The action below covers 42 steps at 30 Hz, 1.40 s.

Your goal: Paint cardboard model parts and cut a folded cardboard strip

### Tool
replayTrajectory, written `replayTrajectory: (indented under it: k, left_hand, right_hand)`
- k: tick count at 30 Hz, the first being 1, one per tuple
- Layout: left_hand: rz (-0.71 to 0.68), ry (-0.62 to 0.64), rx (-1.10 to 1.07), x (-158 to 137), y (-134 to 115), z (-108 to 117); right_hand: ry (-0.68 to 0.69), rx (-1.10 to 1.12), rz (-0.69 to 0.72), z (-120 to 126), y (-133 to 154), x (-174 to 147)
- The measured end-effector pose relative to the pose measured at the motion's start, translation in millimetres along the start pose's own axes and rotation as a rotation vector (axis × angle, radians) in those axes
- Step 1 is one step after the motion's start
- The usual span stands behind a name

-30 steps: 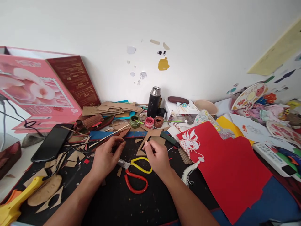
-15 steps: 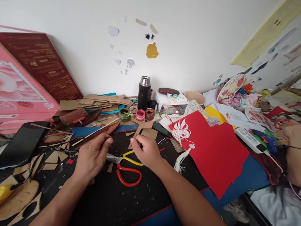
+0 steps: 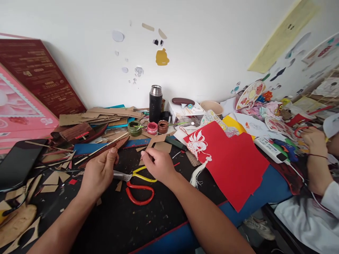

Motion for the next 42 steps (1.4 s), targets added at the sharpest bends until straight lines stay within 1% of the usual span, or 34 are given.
replayTrajectory:
  k: [6, 10, 14, 18, 23, 25, 27, 29, 31, 33, 36, 39, 42]
  left_hand:
    - [-0.053, 0.006, 0.051, 2.4, 8.2, -12.3]
    - [-0.103, 0.033, 0.042, 3.7, 12.7, -20.0]
    - [-0.154, 0.028, 0.032, 3.9, 10.6, -20.8]
    - [-0.102, 0.075, -0.023, 2.9, 8.3, -19.0]
    - [-0.088, 0.12, -0.064, 0.2, 1.4, -16.7]
    - [-0.045, 0.129, -0.078, 0.8, 3.7, -16.4]
    - [-0.003, 0.121, -0.077, 2.2, 8.5, -16.0]
    - [0.021, 0.083, -0.057, 3.7, 13.3, -14.3]
    - [0.046, 0.052, -0.023, 4.9, 16.8, -12.9]
    - [0.076, 0.052, 0.014, 5.2, 18.2, -12.6]
    - [0.079, 0.082, 0.039, 4.1, 16.1, -13.7]
    - [0.065, 0.107, 0.045, 2.3, 13.6, -14.8]
    - [0.06, 0.121, 0.055, 1.3, 12.6, -15.5]
  right_hand:
    - [0.012, -0.04, -0.004, -0.7, -1.8, 0.6]
    - [0.027, -0.044, 0.016, -2.3, -1.7, 0.9]
    - [0.038, -0.041, 0.015, -3.4, -0.8, 0.2]
    - [0.055, -0.027, 0.008, -3.5, 0.2, -0.3]
    - [0.047, -0.02, 0.003, -5.2, -0.7, -0.3]
    - [0.052, -0.023, 0.006, -8.2, -1.6, -0.7]
    - [0.066, -0.025, 0.007, -11.5, -2.8, -1.4]
    - [0.071, -0.018, -0.002, -13.4, -4.7, -2.2]
    - [0.063, 0.006, -0.022, -13.3, -6.8, -2.9]
    - [0.046, 0.039, -0.047, -11.7, -8.6, -3.2]
    - [0.009, 0.084, -0.06, -8.5, -9.0, -1.9]
    - [-0.03, 0.118, -0.045, -4.5, -6.6, 1.7]
    - [-0.032, 0.128, -0.039, 1.6, -4.6, 6.7]
Point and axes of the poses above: each hand's wrist, its own x-axis towards the middle knuckle, its own z-axis out of the back of the hand, y = z × x, the point moved 4 cm from there along x, towards the middle knuckle, and after that the axes turned 14 degrees about z, right-handed, at the moved point
